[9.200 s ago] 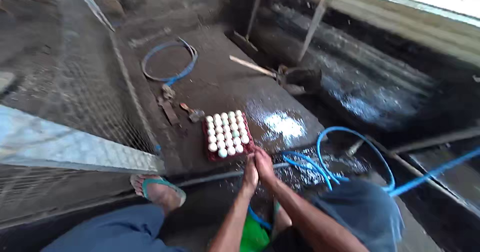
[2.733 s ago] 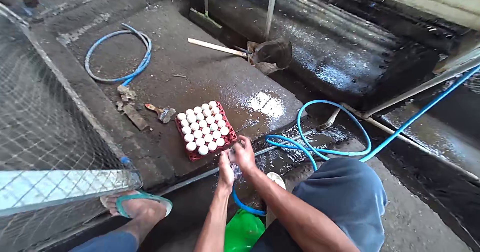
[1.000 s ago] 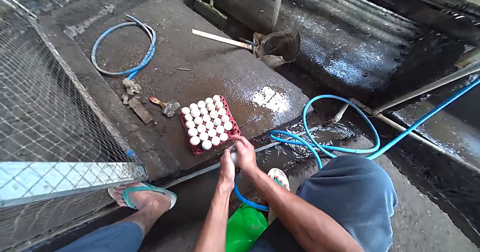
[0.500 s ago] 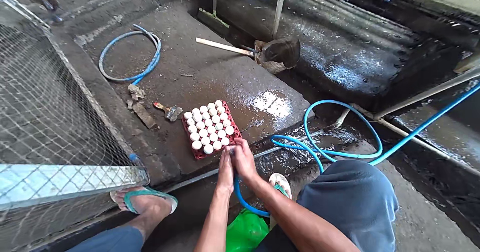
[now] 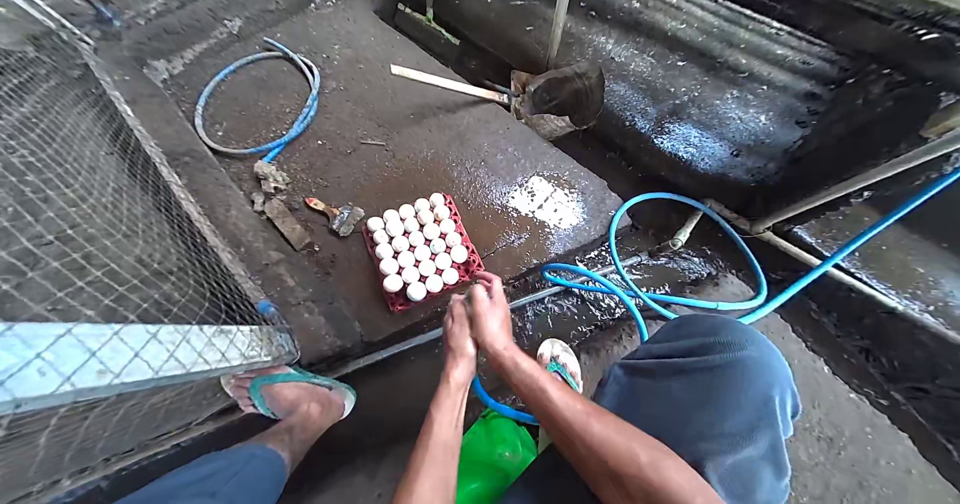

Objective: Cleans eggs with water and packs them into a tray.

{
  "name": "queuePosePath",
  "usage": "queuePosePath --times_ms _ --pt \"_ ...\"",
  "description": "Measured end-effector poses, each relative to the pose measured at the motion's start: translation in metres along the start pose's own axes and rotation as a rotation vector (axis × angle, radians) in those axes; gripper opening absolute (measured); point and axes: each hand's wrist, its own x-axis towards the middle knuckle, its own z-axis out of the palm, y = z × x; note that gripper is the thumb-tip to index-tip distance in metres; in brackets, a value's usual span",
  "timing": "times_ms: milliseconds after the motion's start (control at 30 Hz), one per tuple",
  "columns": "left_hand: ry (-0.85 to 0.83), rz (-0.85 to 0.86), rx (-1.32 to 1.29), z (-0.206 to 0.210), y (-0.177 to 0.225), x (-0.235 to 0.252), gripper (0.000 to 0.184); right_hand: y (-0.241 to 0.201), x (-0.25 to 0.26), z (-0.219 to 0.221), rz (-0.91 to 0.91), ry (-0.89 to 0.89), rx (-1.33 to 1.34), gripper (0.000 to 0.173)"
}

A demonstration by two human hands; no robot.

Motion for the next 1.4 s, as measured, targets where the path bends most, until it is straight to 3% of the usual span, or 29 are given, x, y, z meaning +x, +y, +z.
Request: queuePosePath --times_ms 100,200,333,400,467,533,600,733,800,900,1033,1133,1200,1267,1400 --pt "-0.051 0.016 -0.025 -0.005 0.002 -0.003 0.047 0.002 0.001 -0.002 -0.068 -0.037 -0.046 0.046" --pt "0.016 -0.017 0.088 0.000 0.005 -0.003 0.049 0.003 0.017 -0.003 0.098 0.016 0.064 0.044" --pt "0.002 0.010 -0.021 -0.004 0.006 -0.005 0.045 -0.002 -0.010 0.001 -0.042 -0.026 -0.031 0.044" --pt "-0.066 -0.061 -0.009 -0.011 0.006 -0.003 0.051 0.003 0.007 -0.002 0.071 -0.068 0.106 0.040" --pt "-0.090 -0.087 -0.044 -0.014 -0.001 0.002 0.045 0.003 0.018 -0.005 0.344 -0.144 0.334 0.035" --pt "-0.138 -0.052 -0.115 -0.016 -0.007 0.006 0.039 0.005 0.022 -0.008 0.473 -0.175 0.425 0.043" --pt "-0.133 0.011 -0.123 -0.014 -0.008 0.009 0.039 0.005 0.021 -0.005 0.362 -0.126 0.329 0.048" --pt "-0.038 0.007 -0.233 -0.007 0.002 0.003 0.047 0.001 -0.002 -0.002 -0.105 -0.138 -0.098 0.045" --pt "-0.059 0.030 -0.126 -0.012 0.000 0.002 0.048 0.005 0.003 -0.002 -0.065 -0.108 -0.098 0.045" --pt "-0.015 0.134 0.070 -0.006 -0.005 0.003 0.039 0.007 0.009 0.000 0.158 -0.061 0.040 0.043" --pt "0.001 0.104 0.059 -0.008 -0.002 0.003 0.042 0.007 -0.007 0.003 -0.020 -0.081 -0.048 0.048" --pt "-0.054 0.032 0.005 -0.012 -0.007 0.007 0.039 0.010 0.013 -0.002 0.308 -0.141 0.151 0.044" --pt "-0.089 0.010 -0.092 -0.014 -0.012 0.010 0.031 0.014 0.015 0.003 0.449 -0.115 0.279 0.052" --pt "-0.087 0.039 -0.156 -0.015 -0.013 0.013 0.030 0.014 0.015 0.001 0.332 -0.103 0.256 0.051" --pt "-0.044 0.046 -0.100 -0.012 0.001 0.007 0.054 0.011 0.002 0.002 -0.191 -0.066 -0.150 0.044"
